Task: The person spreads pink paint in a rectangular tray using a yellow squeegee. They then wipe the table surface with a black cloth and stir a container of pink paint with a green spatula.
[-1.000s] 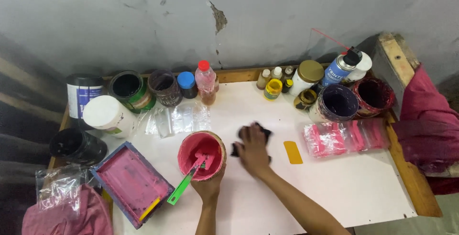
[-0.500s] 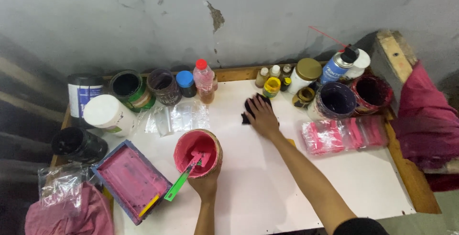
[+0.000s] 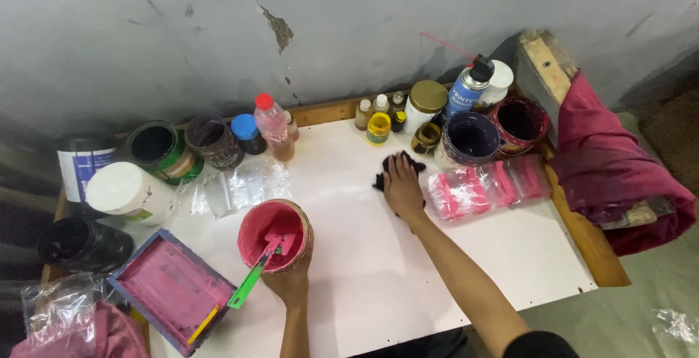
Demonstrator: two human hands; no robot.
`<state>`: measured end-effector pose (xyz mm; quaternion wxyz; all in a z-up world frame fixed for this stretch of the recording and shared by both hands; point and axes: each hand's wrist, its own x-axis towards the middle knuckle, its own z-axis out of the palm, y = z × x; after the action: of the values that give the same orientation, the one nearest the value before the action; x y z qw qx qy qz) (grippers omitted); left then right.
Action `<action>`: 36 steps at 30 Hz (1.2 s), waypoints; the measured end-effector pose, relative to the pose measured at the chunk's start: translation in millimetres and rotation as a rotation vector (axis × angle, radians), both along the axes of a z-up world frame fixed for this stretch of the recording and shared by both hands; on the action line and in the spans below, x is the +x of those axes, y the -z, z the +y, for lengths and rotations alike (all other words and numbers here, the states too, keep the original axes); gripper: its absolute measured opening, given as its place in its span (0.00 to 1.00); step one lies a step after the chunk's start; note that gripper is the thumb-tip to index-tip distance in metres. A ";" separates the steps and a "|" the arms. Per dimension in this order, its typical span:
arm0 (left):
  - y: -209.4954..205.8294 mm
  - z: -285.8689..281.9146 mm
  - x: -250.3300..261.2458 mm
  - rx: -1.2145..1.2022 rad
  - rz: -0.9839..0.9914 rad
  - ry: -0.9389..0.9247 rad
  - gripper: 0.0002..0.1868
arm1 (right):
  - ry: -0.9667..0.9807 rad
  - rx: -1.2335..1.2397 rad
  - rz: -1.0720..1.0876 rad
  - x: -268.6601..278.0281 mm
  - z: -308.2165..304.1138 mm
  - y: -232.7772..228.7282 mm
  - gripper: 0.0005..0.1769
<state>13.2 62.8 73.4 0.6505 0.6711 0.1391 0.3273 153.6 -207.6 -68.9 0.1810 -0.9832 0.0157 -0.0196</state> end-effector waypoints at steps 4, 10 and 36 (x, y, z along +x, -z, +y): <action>-3.2 -0.5 -2.5 -0.010 0.047 -0.017 0.50 | -0.064 0.009 -0.056 27.8 -9.9 2.8 0.34; 5.8 0.3 -1.8 0.158 -0.027 -0.022 0.48 | -0.141 -0.004 0.124 -39.8 -6.0 -33.2 0.39; 33.8 12.0 -7.4 0.182 -0.030 -0.058 0.53 | -0.729 0.001 0.222 -98.4 37.2 -63.6 0.50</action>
<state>5.8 74.8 39.6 0.5792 0.7180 0.1185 0.3674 55.1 -170.4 -5.4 0.1738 -0.9202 -0.3157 0.1525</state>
